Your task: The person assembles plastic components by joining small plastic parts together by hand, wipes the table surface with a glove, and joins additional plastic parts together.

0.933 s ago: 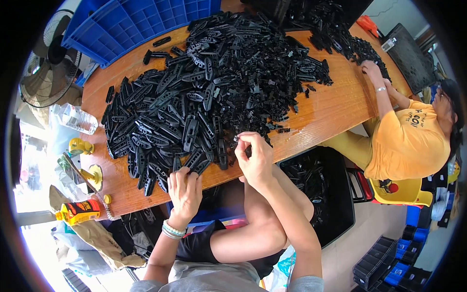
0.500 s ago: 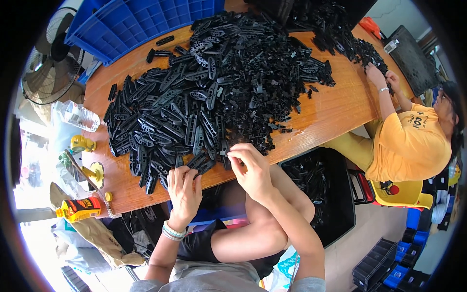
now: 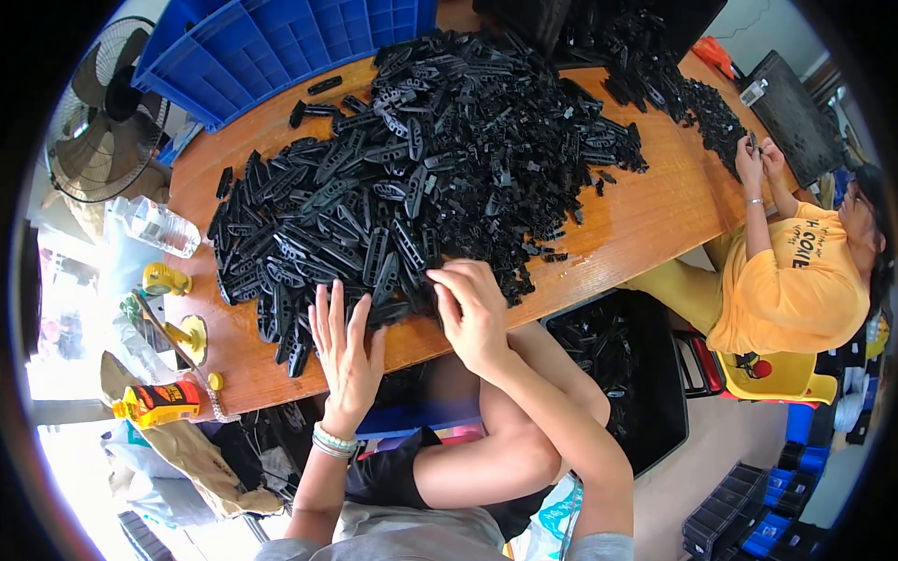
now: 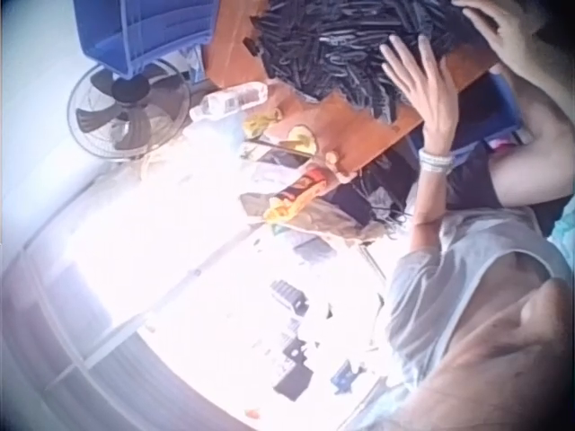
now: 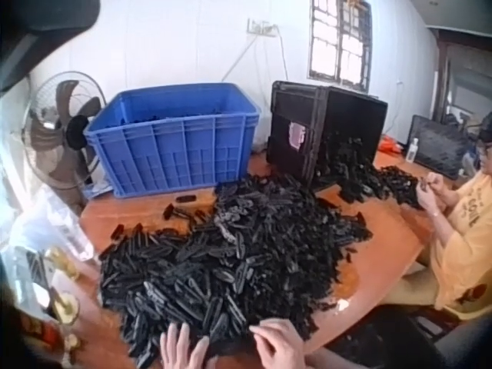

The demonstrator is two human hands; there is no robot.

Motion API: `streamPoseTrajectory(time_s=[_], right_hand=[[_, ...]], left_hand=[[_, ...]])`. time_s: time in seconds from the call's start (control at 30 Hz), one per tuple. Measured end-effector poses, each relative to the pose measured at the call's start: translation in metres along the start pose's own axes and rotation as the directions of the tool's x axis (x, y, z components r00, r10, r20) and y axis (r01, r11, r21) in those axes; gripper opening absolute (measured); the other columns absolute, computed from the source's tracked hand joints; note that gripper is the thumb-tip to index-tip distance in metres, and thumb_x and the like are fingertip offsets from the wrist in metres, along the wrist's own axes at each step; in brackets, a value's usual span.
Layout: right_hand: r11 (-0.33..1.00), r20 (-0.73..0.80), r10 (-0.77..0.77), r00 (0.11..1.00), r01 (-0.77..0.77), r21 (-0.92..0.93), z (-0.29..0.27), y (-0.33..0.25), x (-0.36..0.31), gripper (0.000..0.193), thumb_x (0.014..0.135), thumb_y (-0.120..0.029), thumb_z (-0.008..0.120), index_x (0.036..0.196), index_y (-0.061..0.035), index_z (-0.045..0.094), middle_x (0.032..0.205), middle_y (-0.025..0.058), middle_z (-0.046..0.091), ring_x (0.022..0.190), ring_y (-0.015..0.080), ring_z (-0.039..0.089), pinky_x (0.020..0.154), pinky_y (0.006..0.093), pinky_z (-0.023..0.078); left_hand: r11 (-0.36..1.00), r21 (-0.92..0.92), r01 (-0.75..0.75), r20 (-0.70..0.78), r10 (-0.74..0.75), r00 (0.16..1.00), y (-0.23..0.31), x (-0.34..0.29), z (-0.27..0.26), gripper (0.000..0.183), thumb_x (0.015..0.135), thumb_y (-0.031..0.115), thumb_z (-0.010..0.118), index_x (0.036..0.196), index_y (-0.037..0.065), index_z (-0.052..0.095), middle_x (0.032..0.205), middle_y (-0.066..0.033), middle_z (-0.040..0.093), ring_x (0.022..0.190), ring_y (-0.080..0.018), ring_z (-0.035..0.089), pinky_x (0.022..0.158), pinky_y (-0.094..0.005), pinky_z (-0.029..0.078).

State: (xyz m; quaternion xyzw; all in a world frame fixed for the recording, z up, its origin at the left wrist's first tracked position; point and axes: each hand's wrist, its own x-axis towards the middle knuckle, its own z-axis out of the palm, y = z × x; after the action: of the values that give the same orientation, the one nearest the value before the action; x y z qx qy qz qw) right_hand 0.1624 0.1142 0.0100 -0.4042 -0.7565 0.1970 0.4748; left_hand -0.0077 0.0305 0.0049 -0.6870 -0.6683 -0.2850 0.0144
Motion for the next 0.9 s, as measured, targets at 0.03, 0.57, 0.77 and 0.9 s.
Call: streamPoseTrajectory(time_s=[0.03,0.57,0.77,0.9], right_hand=[[0.985,-0.027,-0.160,0.987,0.158,-0.074,0.009,0.004,0.008,0.028,0.078,0.006,0.059,0.104,-0.0040,0.061,0.097,0.0109,0.058,0.092,0.0280,0.059,0.080,0.0379,0.047],[0.953,0.009,-0.222,0.975,0.215,0.213,0.162,-0.029,0.054,0.043,0.076,0.008,0.057,0.117,-0.0039,0.058,0.100,0.0104,0.052,0.105,0.0271,0.052,0.104,0.0529,0.028],[0.958,-0.040,-0.155,0.987,0.160,0.238,0.116,-0.033,0.045,0.032,0.079,0.007,0.058,0.109,-0.0036,0.061,0.096,0.0115,0.058,0.086,0.0262,0.056,0.077,0.0360,0.046],[0.979,-0.042,0.099,0.994,-0.090,0.183,0.039,-0.023,0.034,0.028,0.083,0.006,0.059,0.108,-0.0042,0.062,0.086,0.0079,0.056,0.066,0.0140,0.051,0.060,0.0252,0.043]], left_hand=[[0.999,0.041,0.028,0.051,-0.030,0.998,-0.001,0.005,0.001,0.069,0.072,0.017,0.074,0.135,0.019,0.044,0.149,-0.0199,0.022,0.138,-0.0425,0.015,0.109,-0.0592,0.012],[0.943,0.218,0.251,-0.096,-0.236,0.967,-0.071,0.028,-0.015,0.068,0.061,0.010,0.074,0.125,0.011,0.051,0.146,-0.0189,0.027,0.138,-0.0385,0.018,0.111,-0.0586,0.007],[0.992,0.079,0.099,-0.097,-0.091,0.991,-0.060,0.027,-0.021,0.059,0.069,0.005,0.069,0.125,0.003,0.048,0.143,-0.0218,0.031,0.135,-0.0398,0.026,0.110,-0.0538,0.021],[0.979,-0.091,-0.183,-0.021,0.182,0.983,-0.040,0.051,-0.009,0.035,0.075,0.003,0.062,0.109,-0.002,0.058,0.131,-0.0209,0.045,0.127,-0.0371,0.038,0.107,-0.0489,0.030]])
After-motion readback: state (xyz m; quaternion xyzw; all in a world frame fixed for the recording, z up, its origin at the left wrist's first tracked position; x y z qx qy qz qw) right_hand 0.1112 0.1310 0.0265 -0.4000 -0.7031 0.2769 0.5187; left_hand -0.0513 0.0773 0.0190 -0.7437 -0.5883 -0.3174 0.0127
